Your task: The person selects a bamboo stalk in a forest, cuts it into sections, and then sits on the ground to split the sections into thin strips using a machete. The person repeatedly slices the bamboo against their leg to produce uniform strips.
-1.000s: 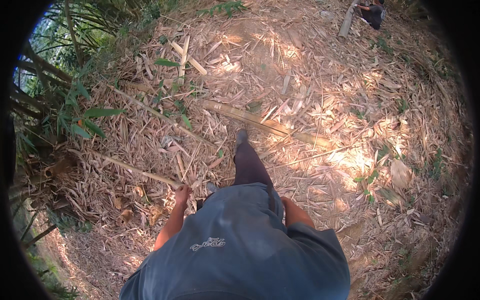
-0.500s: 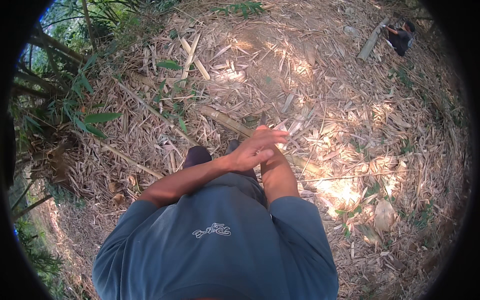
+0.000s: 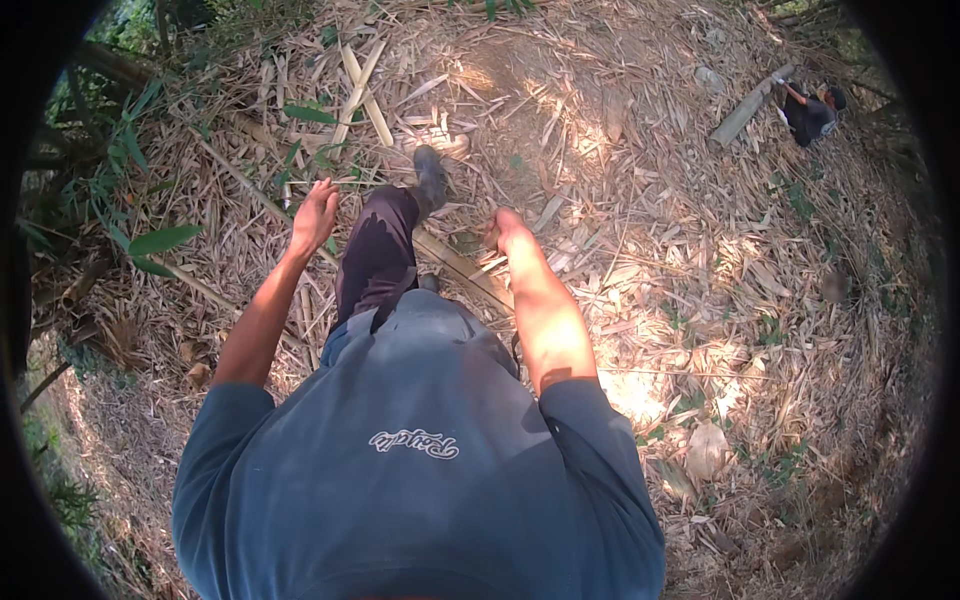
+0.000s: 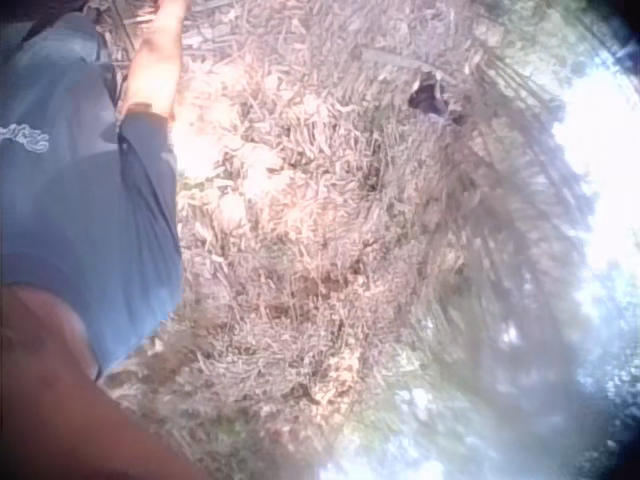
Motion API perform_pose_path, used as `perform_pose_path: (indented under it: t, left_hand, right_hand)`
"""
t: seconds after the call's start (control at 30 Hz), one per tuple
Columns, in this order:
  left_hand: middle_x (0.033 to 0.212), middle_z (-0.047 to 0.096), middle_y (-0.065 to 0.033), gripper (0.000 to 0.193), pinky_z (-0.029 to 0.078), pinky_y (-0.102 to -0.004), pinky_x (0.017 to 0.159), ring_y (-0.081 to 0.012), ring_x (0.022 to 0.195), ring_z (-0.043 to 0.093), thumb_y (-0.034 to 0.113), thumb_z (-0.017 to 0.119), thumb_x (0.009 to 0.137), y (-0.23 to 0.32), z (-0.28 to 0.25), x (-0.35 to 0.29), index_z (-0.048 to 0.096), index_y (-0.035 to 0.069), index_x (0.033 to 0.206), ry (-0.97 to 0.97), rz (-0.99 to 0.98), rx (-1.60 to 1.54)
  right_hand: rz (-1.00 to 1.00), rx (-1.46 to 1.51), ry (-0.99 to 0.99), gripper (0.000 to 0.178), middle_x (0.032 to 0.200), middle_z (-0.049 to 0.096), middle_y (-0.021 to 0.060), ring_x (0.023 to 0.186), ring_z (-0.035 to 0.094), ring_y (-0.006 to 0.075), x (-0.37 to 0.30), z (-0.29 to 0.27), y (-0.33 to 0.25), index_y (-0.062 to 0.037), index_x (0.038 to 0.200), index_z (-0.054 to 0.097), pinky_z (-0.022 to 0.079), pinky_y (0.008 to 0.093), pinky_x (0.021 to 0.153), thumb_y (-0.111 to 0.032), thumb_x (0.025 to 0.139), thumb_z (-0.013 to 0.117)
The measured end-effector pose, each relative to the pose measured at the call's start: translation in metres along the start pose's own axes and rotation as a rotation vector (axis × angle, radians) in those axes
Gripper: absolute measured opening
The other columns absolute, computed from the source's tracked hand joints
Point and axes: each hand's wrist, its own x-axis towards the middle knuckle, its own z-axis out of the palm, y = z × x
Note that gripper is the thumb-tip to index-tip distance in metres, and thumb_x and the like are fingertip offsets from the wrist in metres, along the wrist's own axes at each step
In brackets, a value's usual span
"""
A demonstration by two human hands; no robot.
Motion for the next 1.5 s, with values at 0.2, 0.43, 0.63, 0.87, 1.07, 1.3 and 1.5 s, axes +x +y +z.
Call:
perform_pose_path:
  t: [0.2, 0.43, 0.63, 0.87, 1.07, 1.3, 1.5]
  left_hand:
    - [0.142, 0.050, -0.0212, 0.034, 0.031, -0.0402, 0.114, -0.0340, 0.138, 0.041, 0.020, 0.054, 0.097, 0.152, 0.008, 0.108, 0.064, 0.000, 0.122, 0.139, 0.198, -0.488]
    - [0.153, 0.037, -0.0148, 0.052, 0.023, -0.0495, 0.118, -0.0313, 0.144, 0.031, 0.028, 0.049, 0.095, 0.278, 0.030, 0.234, 0.046, 0.006, 0.143, -0.163, 0.757, -0.471]
    - [0.111, 0.068, -0.0207, 0.037, 0.049, -0.0465, 0.094, -0.0388, 0.106, 0.065, 0.024, 0.046, 0.089, 0.078, 0.043, 0.334, 0.069, 0.000, 0.105, -0.635, -0.269, 0.038]
    - [0.108, 0.067, -0.0238, 0.041, 0.049, -0.0452, 0.092, -0.0401, 0.099, 0.065, 0.033, 0.048, 0.088, -0.111, -0.005, 0.231, 0.071, 0.004, 0.104, 0.132, -0.898, -0.225]
    - [0.088, 0.074, -0.0150, 0.040, 0.054, -0.0347, 0.072, -0.0227, 0.077, 0.071, 0.035, 0.061, 0.086, -0.091, 0.031, 0.141, 0.071, -0.002, 0.097, 0.091, -1.296, -0.644]
    - [0.081, 0.072, -0.0134, 0.039, 0.052, -0.0286, 0.072, -0.0169, 0.074, 0.067, 0.017, 0.060, 0.089, 0.073, 0.099, 0.240, 0.062, -0.007, 0.120, 0.410, -1.254, -0.781]
    - [0.084, 0.074, -0.0085, 0.033, 0.052, -0.0295, 0.077, -0.0155, 0.079, 0.067, 0.017, 0.053, 0.096, 0.198, 0.035, 0.458, 0.065, -0.004, 0.117, 0.369, -1.174, -1.057]
  right_hand:
    - [-0.046, 0.321, 0.051, 0.013, 0.059, 0.046, 0.0011, 0.048, 0.044, 0.0161, -0.019, 0.096, -0.151, -0.0111, 0.084, 0.043, 0.038, 0.0326, 0.044, -0.015, 0.093, 0.050]
    - [-0.080, 0.205, -0.075, 0.018, 0.061, 0.044, 0.0002, 0.049, 0.043, 0.0143, -0.042, 0.196, -0.284, -0.0133, 0.079, 0.042, 0.037, 0.0299, 0.043, -0.017, 0.093, 0.053]
    - [-0.524, -0.742, 0.286, 0.032, 0.070, 0.061, 0.0083, 0.060, 0.058, 0.0211, -0.065, 0.153, -0.368, -0.0045, 0.081, 0.059, 0.048, 0.0354, 0.055, -0.035, 0.092, 0.056]
    - [-0.426, -1.214, 0.574, 0.037, 0.066, 0.060, 0.0119, 0.055, 0.057, 0.0239, -0.072, 0.014, -0.412, -0.0011, 0.082, 0.065, 0.042, 0.0390, 0.051, -0.038, 0.085, 0.063]
    - [0.092, -0.958, 0.429, 0.035, 0.048, 0.046, 0.0054, 0.038, 0.040, 0.0184, -0.079, -0.016, -0.441, -0.0088, 0.069, 0.054, 0.027, 0.0355, 0.037, -0.034, 0.093, 0.054]
    - [0.009, -1.223, 0.460, 0.038, 0.052, 0.046, 0.0063, 0.040, 0.041, 0.0182, -0.019, 0.078, -0.617, -0.0030, 0.078, 0.057, 0.034, 0.0364, 0.041, -0.036, 0.095, 0.053]
    - [-0.448, -1.294, 0.490, 0.052, 0.051, 0.050, 0.0060, 0.043, 0.047, 0.0188, 0.088, 0.219, -0.783, -0.0077, 0.058, 0.055, 0.034, 0.0358, 0.043, -0.047, 0.092, 0.058]
